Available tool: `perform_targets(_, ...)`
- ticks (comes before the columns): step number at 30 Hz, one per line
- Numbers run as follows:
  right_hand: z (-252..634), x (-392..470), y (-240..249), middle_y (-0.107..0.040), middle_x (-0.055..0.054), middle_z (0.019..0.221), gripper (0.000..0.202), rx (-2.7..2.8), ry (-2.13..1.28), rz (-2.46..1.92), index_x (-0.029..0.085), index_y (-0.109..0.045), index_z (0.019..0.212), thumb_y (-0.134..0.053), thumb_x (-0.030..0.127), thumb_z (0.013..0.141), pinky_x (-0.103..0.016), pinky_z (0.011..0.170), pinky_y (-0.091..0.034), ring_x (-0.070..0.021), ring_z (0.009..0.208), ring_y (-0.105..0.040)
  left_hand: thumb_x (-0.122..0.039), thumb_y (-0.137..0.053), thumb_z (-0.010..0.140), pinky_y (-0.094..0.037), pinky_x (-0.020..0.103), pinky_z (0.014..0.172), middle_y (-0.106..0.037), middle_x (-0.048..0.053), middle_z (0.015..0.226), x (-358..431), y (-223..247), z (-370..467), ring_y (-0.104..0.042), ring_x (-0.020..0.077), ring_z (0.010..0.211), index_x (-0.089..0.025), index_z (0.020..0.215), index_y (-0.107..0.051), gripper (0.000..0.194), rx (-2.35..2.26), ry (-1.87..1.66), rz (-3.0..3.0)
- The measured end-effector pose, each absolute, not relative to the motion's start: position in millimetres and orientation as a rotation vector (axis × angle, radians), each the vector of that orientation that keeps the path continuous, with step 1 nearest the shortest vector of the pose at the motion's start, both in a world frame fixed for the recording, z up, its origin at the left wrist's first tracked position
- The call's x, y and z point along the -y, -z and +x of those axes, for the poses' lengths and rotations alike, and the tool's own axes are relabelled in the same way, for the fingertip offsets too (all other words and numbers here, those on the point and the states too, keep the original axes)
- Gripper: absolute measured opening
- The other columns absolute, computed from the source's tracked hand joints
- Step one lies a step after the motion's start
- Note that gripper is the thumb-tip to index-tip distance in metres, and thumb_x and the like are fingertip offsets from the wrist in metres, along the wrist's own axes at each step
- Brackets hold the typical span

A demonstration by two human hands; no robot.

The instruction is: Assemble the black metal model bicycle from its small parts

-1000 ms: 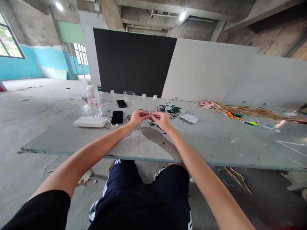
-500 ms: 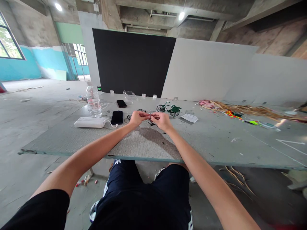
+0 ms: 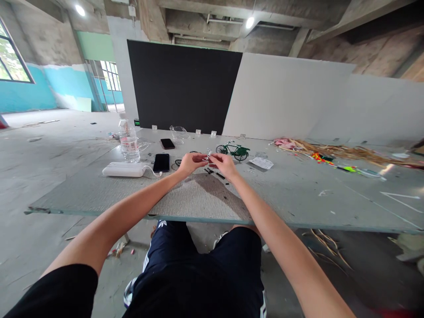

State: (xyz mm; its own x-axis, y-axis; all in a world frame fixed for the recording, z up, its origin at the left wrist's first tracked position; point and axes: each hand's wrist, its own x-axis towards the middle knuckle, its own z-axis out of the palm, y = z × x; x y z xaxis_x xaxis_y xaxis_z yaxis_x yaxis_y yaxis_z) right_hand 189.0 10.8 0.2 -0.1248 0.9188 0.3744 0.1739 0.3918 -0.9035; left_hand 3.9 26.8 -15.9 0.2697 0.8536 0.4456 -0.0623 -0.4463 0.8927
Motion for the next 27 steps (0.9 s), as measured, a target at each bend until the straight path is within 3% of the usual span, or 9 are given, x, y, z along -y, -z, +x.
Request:
perform_targets(7, 191, -9, -3, -0.074, -0.009, 0.092, 0.044, 1.589, -0.867, -1.014, 0.016, -0.072, 0.094, -0.079, 0.056, 0.075, -0.036, 0.075, -0.064, -0.0191, 0.078, -0.071, -0.018, -0.078, 0.074, -0.060, 0.038, 0.081, -0.078, 0.010, 0.088, -21, 10, 4, -0.072, 0.0192, 0.080, -0.013, 0.098, -0.076, 0.024, -0.826, -1.314, 1.650)
perform_targets(11, 196, -7, -9, -0.074, -0.010, 0.095, 0.045, 1.631, -0.787, -1.060, 0.018, -0.070, 0.101, -0.077, 0.055, 0.077, -0.033, 0.067, -0.063, -0.0193, 0.079, -0.070, -0.022, -0.079, 0.074, -0.059, 0.037, 0.081, -0.076, 0.008, 0.084, -22, 7, -1, -0.071, 0.0189, 0.078, -0.015, 0.089, -0.077, 0.017, -0.908, -1.319, 1.799)
perform_targets(18, 206, -10, -9, -0.073, -0.011, 0.087, 0.047, 1.745, -0.673, -1.134, 0.018, -0.068, 0.096, -0.068, 0.063, 0.082, -0.032, 0.063, -0.059, -0.0203, 0.076, -0.069, -0.030, -0.076, 0.078, -0.056, 0.033, 0.073, -0.075, 0.009, 0.080, -25, 6, -4, -0.067, 0.0177, 0.071, -0.015, 0.093, -0.078, 0.021, -0.884, -1.284, 1.793)
perform_targets(23, 205, -10, -10, -0.072, -0.011, 0.104, 0.051, 1.669, -0.485, -1.149, 0.020, -0.065, 0.105, -0.061, 0.067, 0.085, -0.032, 0.073, -0.059, -0.0219, 0.090, -0.068, -0.029, -0.076, 0.079, -0.055, 0.035, 0.081, -0.077, 0.009, 0.083, -26, 3, -7, -0.069, 0.0196, 0.077, -0.018, 0.090, -0.079, 0.016, -0.959, -1.319, 1.994)
perform_targets(27, 204, -7, -14, -0.072, -0.011, 0.102, 0.047, 1.703, -0.340, -1.148, 0.021, -0.066, 0.101, -0.057, 0.065, 0.089, -0.035, 0.083, -0.056, -0.0229, 0.093, -0.067, -0.031, -0.074, 0.080, -0.054, 0.035, 0.081, -0.076, 0.008, 0.082, -25, 5, -8, -0.069, 0.0206, 0.076, -0.020, 0.089, -0.079, 0.015, -0.979, -1.282, 2.057)
